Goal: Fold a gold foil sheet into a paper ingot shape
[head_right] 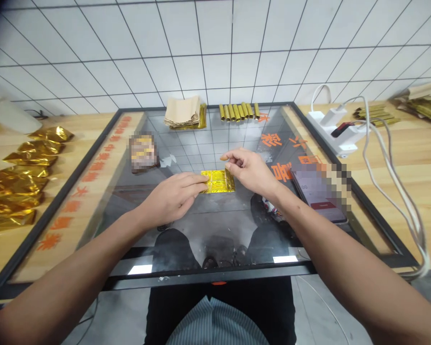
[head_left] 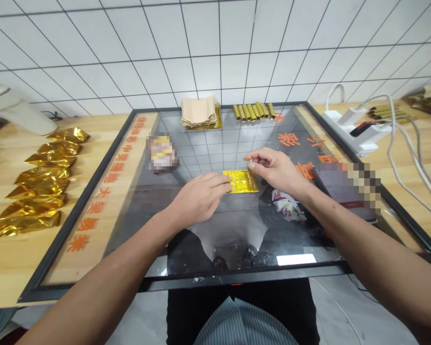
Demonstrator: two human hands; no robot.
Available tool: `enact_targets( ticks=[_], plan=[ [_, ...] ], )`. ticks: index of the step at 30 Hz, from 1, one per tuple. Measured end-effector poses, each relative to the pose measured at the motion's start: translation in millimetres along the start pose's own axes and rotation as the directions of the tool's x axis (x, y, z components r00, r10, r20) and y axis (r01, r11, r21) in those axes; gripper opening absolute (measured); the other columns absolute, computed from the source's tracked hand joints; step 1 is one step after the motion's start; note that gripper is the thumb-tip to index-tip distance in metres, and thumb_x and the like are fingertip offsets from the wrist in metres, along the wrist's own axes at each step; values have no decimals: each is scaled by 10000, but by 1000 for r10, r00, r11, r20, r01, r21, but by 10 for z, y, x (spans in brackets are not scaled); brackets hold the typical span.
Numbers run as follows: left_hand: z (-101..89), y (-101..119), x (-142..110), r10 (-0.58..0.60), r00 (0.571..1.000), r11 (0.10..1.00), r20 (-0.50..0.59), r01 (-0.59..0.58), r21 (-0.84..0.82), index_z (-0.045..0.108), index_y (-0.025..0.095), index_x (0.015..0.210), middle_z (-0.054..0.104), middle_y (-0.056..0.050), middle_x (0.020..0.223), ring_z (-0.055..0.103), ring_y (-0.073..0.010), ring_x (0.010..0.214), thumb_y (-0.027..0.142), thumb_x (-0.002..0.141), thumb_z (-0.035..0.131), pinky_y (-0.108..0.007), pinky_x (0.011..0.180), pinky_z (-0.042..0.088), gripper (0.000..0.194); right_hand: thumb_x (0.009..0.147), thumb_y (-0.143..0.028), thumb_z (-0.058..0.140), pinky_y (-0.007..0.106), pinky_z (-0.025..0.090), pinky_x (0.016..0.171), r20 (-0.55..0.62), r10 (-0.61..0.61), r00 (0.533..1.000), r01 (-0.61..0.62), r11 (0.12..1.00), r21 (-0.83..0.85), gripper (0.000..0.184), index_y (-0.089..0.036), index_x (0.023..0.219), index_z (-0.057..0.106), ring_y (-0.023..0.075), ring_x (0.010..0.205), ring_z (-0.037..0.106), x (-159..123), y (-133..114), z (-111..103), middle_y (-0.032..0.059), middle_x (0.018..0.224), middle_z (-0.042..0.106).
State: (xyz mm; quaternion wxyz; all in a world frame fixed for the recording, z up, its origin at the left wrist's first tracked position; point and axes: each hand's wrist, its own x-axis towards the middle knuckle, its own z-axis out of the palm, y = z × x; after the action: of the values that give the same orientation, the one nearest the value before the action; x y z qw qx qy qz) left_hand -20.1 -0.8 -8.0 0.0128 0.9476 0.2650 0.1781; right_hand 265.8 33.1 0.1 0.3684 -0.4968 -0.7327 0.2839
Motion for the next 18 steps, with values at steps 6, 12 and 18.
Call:
enact_targets(
  ticks=[6, 12, 18],
  plan=[
    [2, 27, 4, 5, 1000, 999, -31, -4, 31, 724, 181, 1294, 731, -108, 1422, 701, -303, 1268, 215, 1101, 492, -487, 1055, 600, 303, 868, -385, 809, 343, 481, 669, 96, 60, 994, -54, 996, -65, 308, -226, 1125, 745, 183, 723, 589, 0, 53, -59, 31, 921, 714],
    [34, 48, 33, -19, 998, 998, -63, 23, 56, 752, 183, 1227, 758, -90, 1372, 716, -292, 1226, 309, 1133, 512, -466, 1017, 605, 286, 899, -311, 758, 338, 465, 711, 78, 16, 997, 4, 965, -261, 206, -222, 1083, 731, 185, 759, 595, 9, 11, -15, 38, 947, 722],
    [48, 68, 77, -23, 997, 994, -69, 30, 109, 767, 185, 1150, 781, -65, 1318, 727, -263, 1213, 308, 1153, 491, -428, 1028, 591, 301, 942, -301, 661, 327, 464, 694, 95, 29, 995, -12, 984, -175, 109, -211, 985, 704, 178, 723, 592, -10, -105, -101, 24, 840, 702]
  ],
)
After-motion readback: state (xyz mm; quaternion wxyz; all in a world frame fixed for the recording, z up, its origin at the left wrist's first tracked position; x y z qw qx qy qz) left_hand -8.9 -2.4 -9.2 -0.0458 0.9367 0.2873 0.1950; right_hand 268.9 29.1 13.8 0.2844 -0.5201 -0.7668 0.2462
